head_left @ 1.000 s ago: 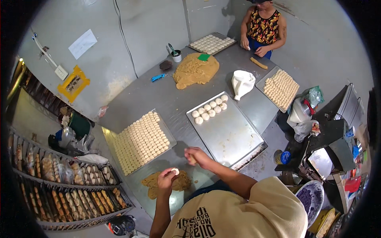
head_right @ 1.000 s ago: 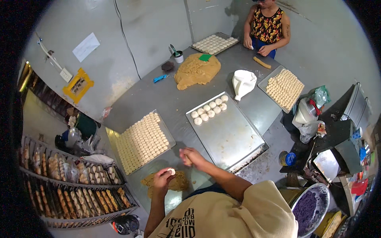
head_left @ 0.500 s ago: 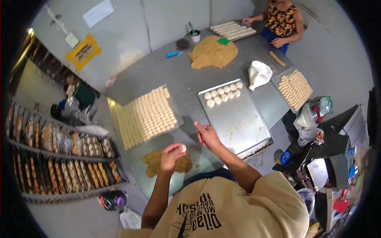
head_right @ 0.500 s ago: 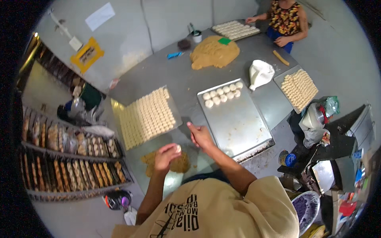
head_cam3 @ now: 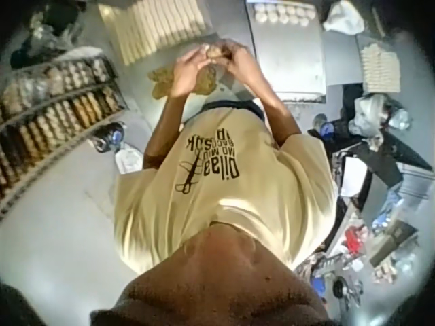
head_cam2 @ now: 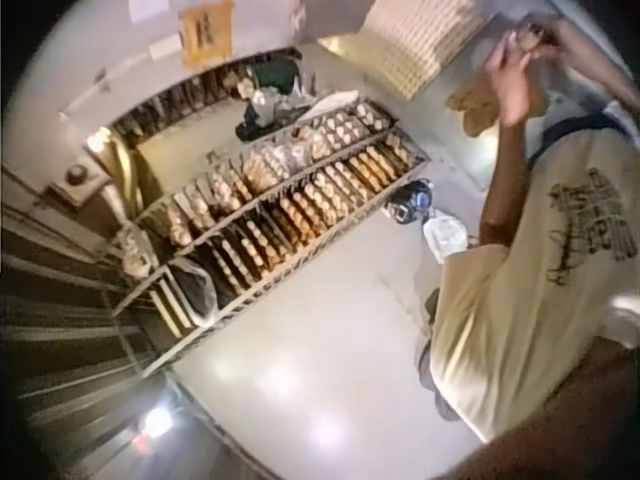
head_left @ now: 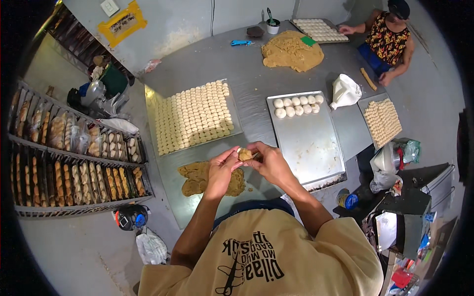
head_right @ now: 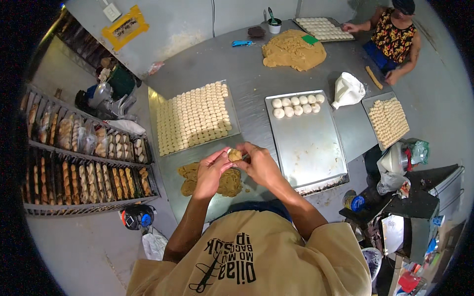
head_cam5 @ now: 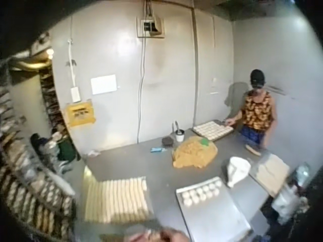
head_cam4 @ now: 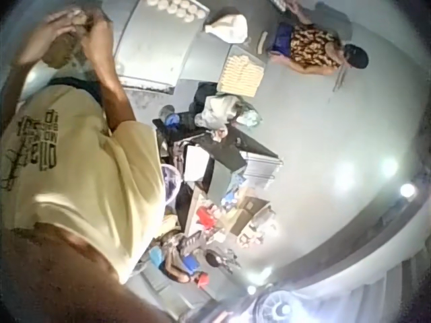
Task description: The person wraps filling inside dough pieces by hand, places the shaped dough balls onto a metal tray, and carries the tray to load it onto a rack before continuing to shape dough.
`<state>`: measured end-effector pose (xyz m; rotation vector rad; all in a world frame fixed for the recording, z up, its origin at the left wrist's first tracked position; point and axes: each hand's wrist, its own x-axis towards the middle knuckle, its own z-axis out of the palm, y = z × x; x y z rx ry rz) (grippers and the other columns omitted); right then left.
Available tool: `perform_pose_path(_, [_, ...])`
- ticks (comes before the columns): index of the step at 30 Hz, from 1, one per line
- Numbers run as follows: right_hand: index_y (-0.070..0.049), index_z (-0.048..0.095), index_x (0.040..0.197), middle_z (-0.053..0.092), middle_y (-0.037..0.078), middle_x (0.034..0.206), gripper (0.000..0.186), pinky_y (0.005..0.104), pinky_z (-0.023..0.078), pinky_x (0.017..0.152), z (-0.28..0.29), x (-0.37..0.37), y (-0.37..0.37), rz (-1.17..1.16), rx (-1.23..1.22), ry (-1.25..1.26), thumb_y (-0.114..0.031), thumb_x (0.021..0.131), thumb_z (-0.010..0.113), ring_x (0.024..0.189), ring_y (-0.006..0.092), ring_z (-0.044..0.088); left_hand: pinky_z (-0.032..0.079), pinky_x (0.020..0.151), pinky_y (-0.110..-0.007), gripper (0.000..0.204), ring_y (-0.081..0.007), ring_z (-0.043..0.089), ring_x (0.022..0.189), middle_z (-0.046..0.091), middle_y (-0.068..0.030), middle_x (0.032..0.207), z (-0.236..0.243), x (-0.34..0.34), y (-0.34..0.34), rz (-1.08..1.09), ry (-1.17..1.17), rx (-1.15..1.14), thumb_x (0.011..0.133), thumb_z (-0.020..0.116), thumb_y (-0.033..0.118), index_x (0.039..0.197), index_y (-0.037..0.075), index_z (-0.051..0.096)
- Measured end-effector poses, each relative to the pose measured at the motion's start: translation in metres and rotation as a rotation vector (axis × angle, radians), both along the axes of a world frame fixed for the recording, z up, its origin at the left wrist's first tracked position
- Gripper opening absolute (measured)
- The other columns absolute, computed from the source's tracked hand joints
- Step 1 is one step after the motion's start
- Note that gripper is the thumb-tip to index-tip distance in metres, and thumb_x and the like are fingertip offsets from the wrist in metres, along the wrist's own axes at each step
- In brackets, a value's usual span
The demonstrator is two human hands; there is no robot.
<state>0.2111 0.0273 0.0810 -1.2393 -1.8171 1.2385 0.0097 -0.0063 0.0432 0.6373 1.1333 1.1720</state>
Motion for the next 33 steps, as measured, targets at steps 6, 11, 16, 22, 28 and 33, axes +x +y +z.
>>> perform_pose_path(6, [0.0,0.077,0.119,0.076,0.017,0.103,0.032,0.0432,0.062,0.077,-0.019,-0.003,0.013,0.032,0.088,0.05,-0.008,0.089,0.086,0.086,0.0352,0.076,0.062,0.098,-0.034,0.049,-0.0195,0.075,0.11,0.076,-0.0148,0.128,0.009,0.002,0.001,-0.021,-0.018,-0.015,0.105,0.078,0.016,0.145,-0.008,0.064])
perform_pose_path(11, [-0.001,0.079,0.11,0.075,0.015,0.099,0.022,0.0407,0.062,0.074,-0.02,-0.022,0.017,-0.026,0.146,0.086,-0.005,0.088,0.085,0.082,0.0338,0.076,0.062,0.097,-0.035,0.044,-0.0192,0.074,0.11,0.076,-0.0148,0.125,0.003,-0.002,0.01,0.088,-0.086,-0.052,0.101,0.082,0.013,0.137,-0.008,0.066])
perform_pose_path(16, [0.0,0.076,0.104,0.075,0.013,0.091,0.024,0.0392,0.061,0.071,-0.039,-0.046,0.022,0.01,0.226,0.004,-0.006,0.083,0.086,0.078,0.0269,0.076,0.062,0.094,-0.034,0.04,-0.0192,0.075,0.104,0.076,-0.0114,0.116,-0.03,-0.026,0.007,0.074,-0.103,-0.105,0.1,0.082,0.011,0.134,-0.005,0.067])
perform_pose_path(22, [0.001,0.076,0.101,0.077,0.007,0.087,0.024,0.032,0.059,0.071,-0.129,-0.054,0.028,0.103,-0.435,0.248,-0.005,0.082,0.088,0.079,0.0116,0.072,0.063,0.098,-0.037,0.035,-0.0234,0.076,0.11,0.075,-0.0142,0.118,-0.051,-0.077,-0.007,0.215,-0.205,-0.131,0.104,0.076,0.01,0.133,-0.008,0.066])
perform_pose_path(28, [-0.004,0.079,0.096,0.078,0.024,0.093,0.021,0.0478,0.062,0.082,-0.226,-0.079,-0.007,0.137,-0.024,-0.302,-0.012,0.077,0.077,0.086,0.0433,0.076,0.063,0.108,-0.045,0.04,-0.0314,0.073,0.121,0.071,-0.0199,0.13,-0.024,-0.091,-0.022,0.1,-0.287,-0.083,0.106,0.07,0.005,0.14,-0.013,0.06])
perform_pose_path(33, [-0.006,0.081,0.111,0.081,0.016,0.094,0.03,0.0444,0.062,0.085,-0.184,-0.054,0.008,0.249,-0.331,-0.273,-0.021,0.085,0.079,0.089,0.0313,0.079,0.063,0.109,-0.048,0.042,-0.0341,0.072,0.124,0.069,-0.0203,0.136,-0.02,-0.085,-0.033,-0.007,-0.266,-0.035,0.107,0.067,0.004,0.146,-0.01,0.059])
